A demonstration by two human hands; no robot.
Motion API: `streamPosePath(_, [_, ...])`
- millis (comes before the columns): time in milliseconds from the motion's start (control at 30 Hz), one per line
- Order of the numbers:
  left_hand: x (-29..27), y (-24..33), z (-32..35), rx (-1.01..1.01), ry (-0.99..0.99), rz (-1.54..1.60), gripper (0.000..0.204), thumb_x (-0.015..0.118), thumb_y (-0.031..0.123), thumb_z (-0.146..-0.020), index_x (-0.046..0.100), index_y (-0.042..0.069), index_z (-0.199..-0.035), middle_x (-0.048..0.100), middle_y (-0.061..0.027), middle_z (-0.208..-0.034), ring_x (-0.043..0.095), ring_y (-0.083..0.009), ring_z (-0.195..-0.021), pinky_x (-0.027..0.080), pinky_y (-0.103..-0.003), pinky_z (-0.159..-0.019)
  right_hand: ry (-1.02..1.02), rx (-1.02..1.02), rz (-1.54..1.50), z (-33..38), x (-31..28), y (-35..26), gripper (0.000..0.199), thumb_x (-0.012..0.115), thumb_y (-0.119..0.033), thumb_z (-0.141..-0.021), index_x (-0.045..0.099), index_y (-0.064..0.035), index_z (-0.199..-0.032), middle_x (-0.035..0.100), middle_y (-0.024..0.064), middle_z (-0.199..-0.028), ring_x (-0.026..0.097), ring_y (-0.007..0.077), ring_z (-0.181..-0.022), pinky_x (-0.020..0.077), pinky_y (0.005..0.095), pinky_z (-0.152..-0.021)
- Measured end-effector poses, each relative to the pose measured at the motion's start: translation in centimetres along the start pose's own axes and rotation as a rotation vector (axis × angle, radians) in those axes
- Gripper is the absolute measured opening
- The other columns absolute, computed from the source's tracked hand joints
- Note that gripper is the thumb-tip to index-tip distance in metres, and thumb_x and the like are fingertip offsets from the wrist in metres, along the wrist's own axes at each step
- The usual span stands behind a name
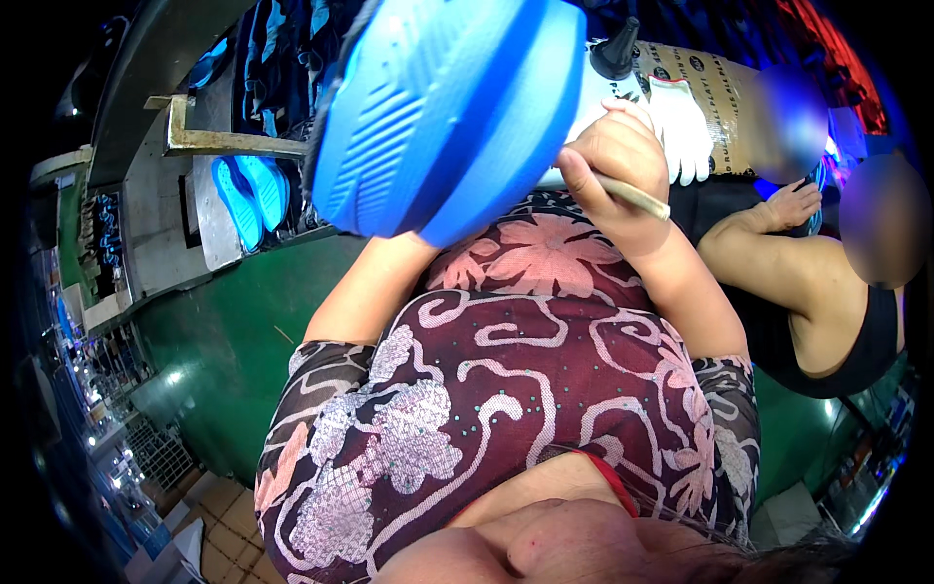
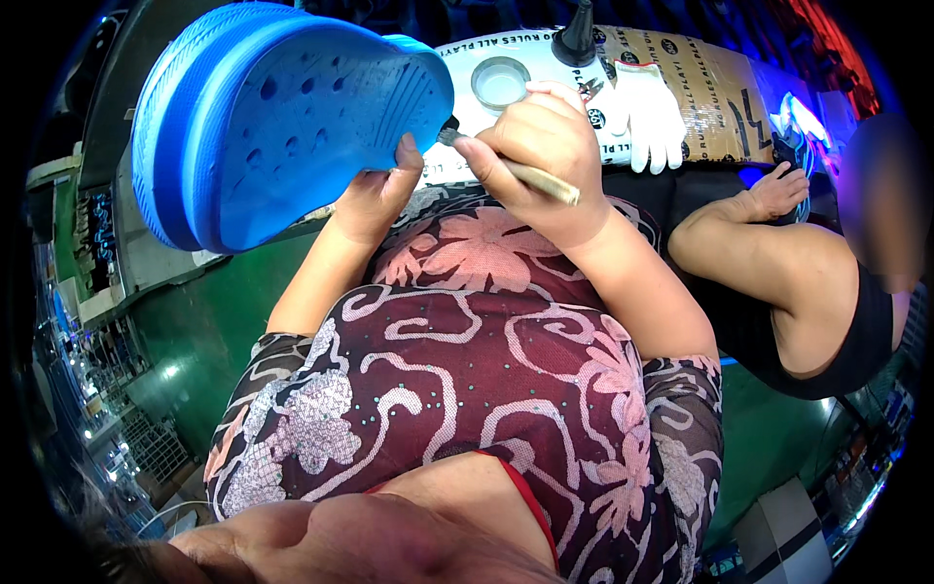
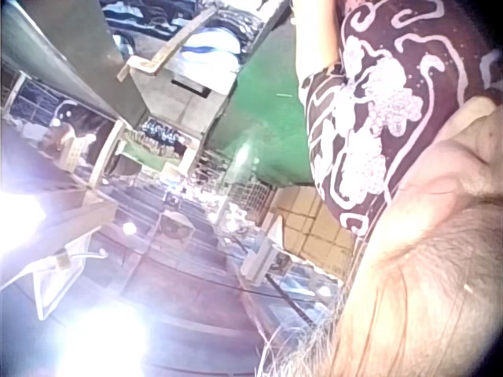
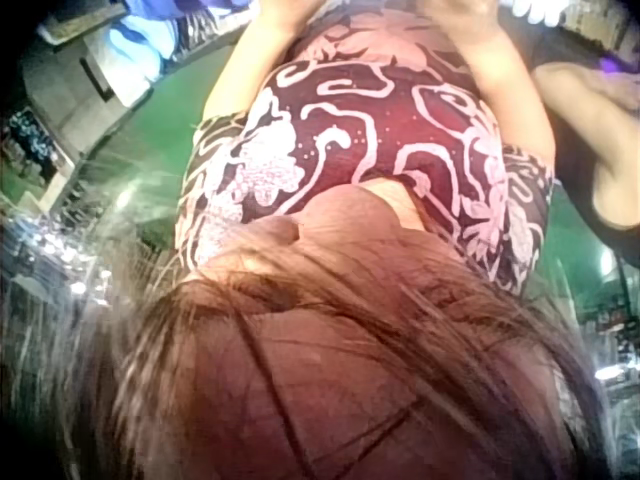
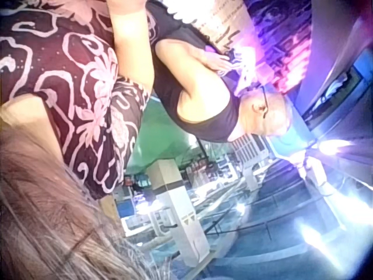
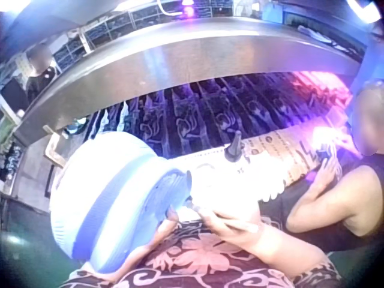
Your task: The person applies adhesive to shoe soles by dipping a brush into a glue pot, spreading the glue across each sole, and placing the soles onto the upper rack.
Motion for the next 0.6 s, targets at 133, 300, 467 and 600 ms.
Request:
streamPosePath(133, [0.3,-0.2,-0.1,-0.009,-0.005,0.01,0.023,0.058,-0.003,-0.073,0.061,-0.002,-0.095,0.062,-0.0102,-0.092,0.06,-0.0196,-0.083,0.047,-0.03,-0.076,0.018,-0.032,0.086,0.6,-0.4,-0.1,0.014,0.069,-0.014,-0.073,0.062,-0.0088,-0.062,0.052,0.0011,-0.056,0.05,0.02,-0.054,0.0398,0.0348,-0.078])
streamPosePath(300, [-0.2,-0.6,-1.1,-0.122,0.025,0.106,0.022,0.058,-0.004,-0.073,0.061,-0.002,-0.095,0.062,-0.0096,-0.093,0.06,-0.0182,-0.083,0.047,-0.03,-0.077,0.051,0.046,0.105,1.1,-2.7,0.7,0.017,0.065,-0.011,-0.076,0.06,-0.0077,-0.061,0.052,0.0025,-0.055,0.05,0.0212,-0.054,0.04,0.0342,-0.073])
streamPosePath(467, [-2.2,0.6,-3.3,-0.411,-0.053,0.334,0.05,0.06,0.0,-0.078,0.035,-0.003,-0.121,0.056,-0.0132,-0.106,0.058,-0.0197,-0.093,0.047,-0.033,-0.083,0.209,0.049,0.074,2.6,-4.7,2.4,0.019,0.062,-0.005,-0.077,0.057,-0.006,-0.058,0.055,0.005,-0.058,0.051,0.0227,-0.056,0.0375,0.034,-0.061])
streamPosePath(600, [-1.4,1.4,-3.2,-0.754,-0.369,0.79,0.072,0.066,0.014,-0.071,0.029,-0.006,-0.13,0.057,-0.0186,-0.107,0.06,-0.0176,-0.069,0.049,-0.026,-0.05,0.295,0.123,0.081,3.8,-6.5,3.0,0.021,0.063,-0.009,-0.078,0.058,-0.0064,-0.057,0.055,0.0058,-0.056,0.05,0.0239,-0.056,0.0377,0.0349,-0.061])
Point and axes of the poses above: each hand's wrist, its own z-axis away from the middle knuckle, its own x-axis out of the palm, y = z × x, the point moved 7 cm from there along -z, towards the middle knuckle
